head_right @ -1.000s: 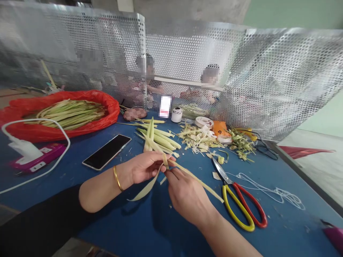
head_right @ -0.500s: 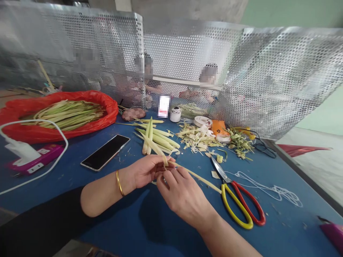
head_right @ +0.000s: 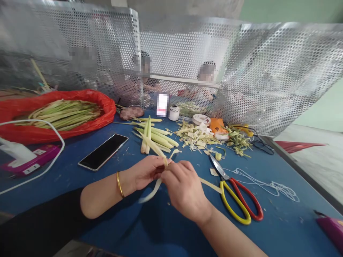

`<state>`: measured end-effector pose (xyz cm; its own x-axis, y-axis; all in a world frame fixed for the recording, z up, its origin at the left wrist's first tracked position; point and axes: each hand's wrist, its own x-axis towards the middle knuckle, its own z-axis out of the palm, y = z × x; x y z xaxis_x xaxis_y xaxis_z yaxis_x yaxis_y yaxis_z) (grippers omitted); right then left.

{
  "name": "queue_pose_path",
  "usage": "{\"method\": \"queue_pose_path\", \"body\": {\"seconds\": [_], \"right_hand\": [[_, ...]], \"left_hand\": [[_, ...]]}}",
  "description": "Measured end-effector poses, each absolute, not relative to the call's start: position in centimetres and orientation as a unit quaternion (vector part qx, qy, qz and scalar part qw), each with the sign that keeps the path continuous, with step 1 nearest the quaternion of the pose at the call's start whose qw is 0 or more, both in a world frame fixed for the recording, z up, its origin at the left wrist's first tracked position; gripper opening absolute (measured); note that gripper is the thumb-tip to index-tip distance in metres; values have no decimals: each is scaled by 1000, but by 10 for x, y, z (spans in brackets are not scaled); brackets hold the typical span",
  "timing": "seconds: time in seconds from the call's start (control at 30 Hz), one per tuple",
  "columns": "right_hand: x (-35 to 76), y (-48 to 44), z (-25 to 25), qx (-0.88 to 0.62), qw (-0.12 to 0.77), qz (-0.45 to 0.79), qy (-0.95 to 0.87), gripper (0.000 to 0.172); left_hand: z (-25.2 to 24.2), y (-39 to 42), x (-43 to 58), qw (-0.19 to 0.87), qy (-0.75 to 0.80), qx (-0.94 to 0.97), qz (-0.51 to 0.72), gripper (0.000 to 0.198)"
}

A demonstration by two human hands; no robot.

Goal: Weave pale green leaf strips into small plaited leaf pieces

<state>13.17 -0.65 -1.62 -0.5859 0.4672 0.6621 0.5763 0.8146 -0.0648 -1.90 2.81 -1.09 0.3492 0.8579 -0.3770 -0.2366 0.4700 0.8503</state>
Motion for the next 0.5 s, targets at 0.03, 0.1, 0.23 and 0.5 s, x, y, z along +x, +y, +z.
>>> {"method": "queue_pose_path", "body": {"seconds": [0.03,0.1,0.23,0.5], "right_hand": [[133,-6,-15,-331,387,-37,-860,14],[136,-6,-12,-403,444,40,-799,10],[142,-1,-9,-512,475,151,-700,15],[150,18,-15,-582,386,405,-590,18]], "left_hand": [[-9,27,-19,737,435,361,370,12],[-6,26,-18,732,445,367,362,14],[-2,25,-17,708,464,407,342,14],[0,23,-18,683,437,478,338,15]]}}
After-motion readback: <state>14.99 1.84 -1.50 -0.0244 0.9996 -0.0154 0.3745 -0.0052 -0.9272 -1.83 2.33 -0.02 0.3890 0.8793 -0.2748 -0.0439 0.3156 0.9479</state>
